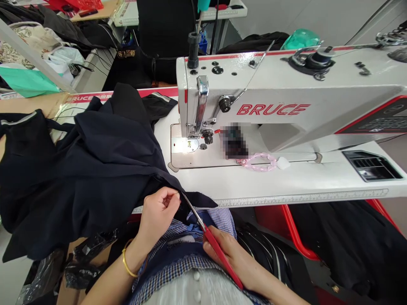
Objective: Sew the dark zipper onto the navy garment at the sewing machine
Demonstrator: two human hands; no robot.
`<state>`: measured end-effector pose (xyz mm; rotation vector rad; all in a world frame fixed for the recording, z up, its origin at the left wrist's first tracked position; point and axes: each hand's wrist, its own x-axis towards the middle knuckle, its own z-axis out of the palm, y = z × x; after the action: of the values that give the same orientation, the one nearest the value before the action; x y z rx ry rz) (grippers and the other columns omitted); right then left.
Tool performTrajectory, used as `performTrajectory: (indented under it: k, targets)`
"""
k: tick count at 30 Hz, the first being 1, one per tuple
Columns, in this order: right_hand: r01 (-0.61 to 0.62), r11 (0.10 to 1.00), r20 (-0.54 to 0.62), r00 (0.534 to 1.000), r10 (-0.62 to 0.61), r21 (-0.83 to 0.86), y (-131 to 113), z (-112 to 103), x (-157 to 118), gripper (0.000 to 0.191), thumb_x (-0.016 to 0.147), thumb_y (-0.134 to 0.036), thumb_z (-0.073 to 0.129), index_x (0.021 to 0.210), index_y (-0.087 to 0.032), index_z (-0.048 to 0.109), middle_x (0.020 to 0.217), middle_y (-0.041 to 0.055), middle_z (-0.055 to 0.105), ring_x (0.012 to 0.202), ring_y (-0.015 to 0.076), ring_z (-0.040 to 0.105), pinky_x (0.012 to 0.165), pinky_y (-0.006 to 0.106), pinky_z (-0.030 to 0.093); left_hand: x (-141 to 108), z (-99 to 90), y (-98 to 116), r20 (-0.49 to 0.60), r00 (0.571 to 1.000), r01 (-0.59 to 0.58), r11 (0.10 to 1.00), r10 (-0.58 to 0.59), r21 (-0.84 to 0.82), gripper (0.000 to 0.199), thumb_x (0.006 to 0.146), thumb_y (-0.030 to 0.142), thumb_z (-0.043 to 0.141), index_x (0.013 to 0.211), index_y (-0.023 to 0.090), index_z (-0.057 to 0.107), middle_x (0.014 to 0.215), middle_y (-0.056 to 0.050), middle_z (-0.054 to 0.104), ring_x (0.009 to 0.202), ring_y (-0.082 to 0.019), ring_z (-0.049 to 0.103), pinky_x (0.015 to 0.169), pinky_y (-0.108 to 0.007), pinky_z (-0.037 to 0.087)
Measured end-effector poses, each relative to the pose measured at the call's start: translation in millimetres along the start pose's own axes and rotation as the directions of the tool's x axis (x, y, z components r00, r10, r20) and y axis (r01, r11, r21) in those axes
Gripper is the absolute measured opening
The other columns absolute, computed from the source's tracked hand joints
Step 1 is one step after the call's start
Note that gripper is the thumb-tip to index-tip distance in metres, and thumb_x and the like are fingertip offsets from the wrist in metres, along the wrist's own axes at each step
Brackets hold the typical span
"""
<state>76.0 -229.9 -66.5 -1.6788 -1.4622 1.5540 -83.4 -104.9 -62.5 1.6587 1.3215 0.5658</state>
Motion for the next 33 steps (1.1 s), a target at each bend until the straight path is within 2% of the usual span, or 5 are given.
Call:
performTrajectory:
  k: [9, 15, 20, 25, 33]
  targets:
    - [0.022, 0.999, -0.017, 1.000, -0.021, 0.037, 3, 2, 1, 0.027, 0.089, -0.040, 0.037, 0.077, -0.018, 0.047, 0.072, 0.0006, 0.053, 0.065, 0.0129, 0.049, 0.059, 0.024, 0.039, 0, 0.9, -1, -0.005, 1.000, 0.008, 1.000, -0.008, -0.005, 0.019, 0.076, 0.032, 0.051, 0.069, 0.016, 0.059, 0.060, -0.001, 0.062, 0.057, -0.013, 0.060, 0.053, -0.021, 0.047]
    - [0.092, 0.991, -0.065, 0.993, -0.098, -0.093, 0, -14, -1, 0.021, 0.084, -0.034, 0.045, 0.070, -0.019, 0.041, 0.061, -0.0026, 0.045, 0.053, 0.0101, 0.039, 0.050, 0.022, 0.033, 1, -0.4, -3, 0.030, 0.999, -0.016, 0.999, 0.014, 0.050, 0.020, 0.077, 0.032, 0.049, 0.069, 0.016, 0.058, 0.058, 0.001, 0.059, 0.054, -0.011, 0.056, 0.051, -0.019, 0.043]
    - [0.173, 0.941, -0.334, 0.903, -0.270, -0.292, -24, -14, 32, 0.024, 0.079, -0.035, 0.053, 0.091, -0.018, 0.041, 0.066, -0.0021, 0.050, 0.052, 0.0117, 0.044, 0.050, 0.023, 0.033, -3, 1.0, -4, 0.069, 0.994, -0.099, 0.985, 0.090, 0.142, 0.022, 0.078, 0.031, 0.046, 0.070, 0.016, 0.058, 0.057, 0.002, 0.058, 0.051, -0.010, 0.051, 0.049, -0.019, 0.039]
    - [0.272, 0.835, -0.206, 0.889, -0.408, -0.478, -44, -3, 71, 0.014, 0.073, -0.020, 0.043, 0.085, -0.020, 0.034, 0.070, 0.0005, 0.052, 0.053, 0.0138, 0.046, 0.049, 0.023, 0.029, -4, -5.7, -12, 0.059, 0.988, -0.151, 0.963, 0.141, 0.224, 0.023, 0.076, 0.031, 0.045, 0.061, 0.016, 0.055, 0.052, 0.002, 0.056, 0.048, -0.011, 0.048, 0.048, -0.021, 0.037]
    - [0.126, 0.905, -0.351, 0.893, -0.282, -0.407, -34, 3, 76, 0.022, 0.072, -0.026, 0.042, 0.091, -0.020, 0.033, 0.060, -0.0026, 0.045, 0.048, 0.0140, 0.040, 0.046, 0.023, 0.024, -5, -9.0, -13, 0.158, 0.970, -0.220, 0.945, 0.185, 0.242, 0.023, 0.081, 0.030, 0.042, 0.074, 0.018, 0.060, 0.062, 0.001, 0.061, 0.053, -0.012, 0.052, 0.052, -0.021, 0.040]
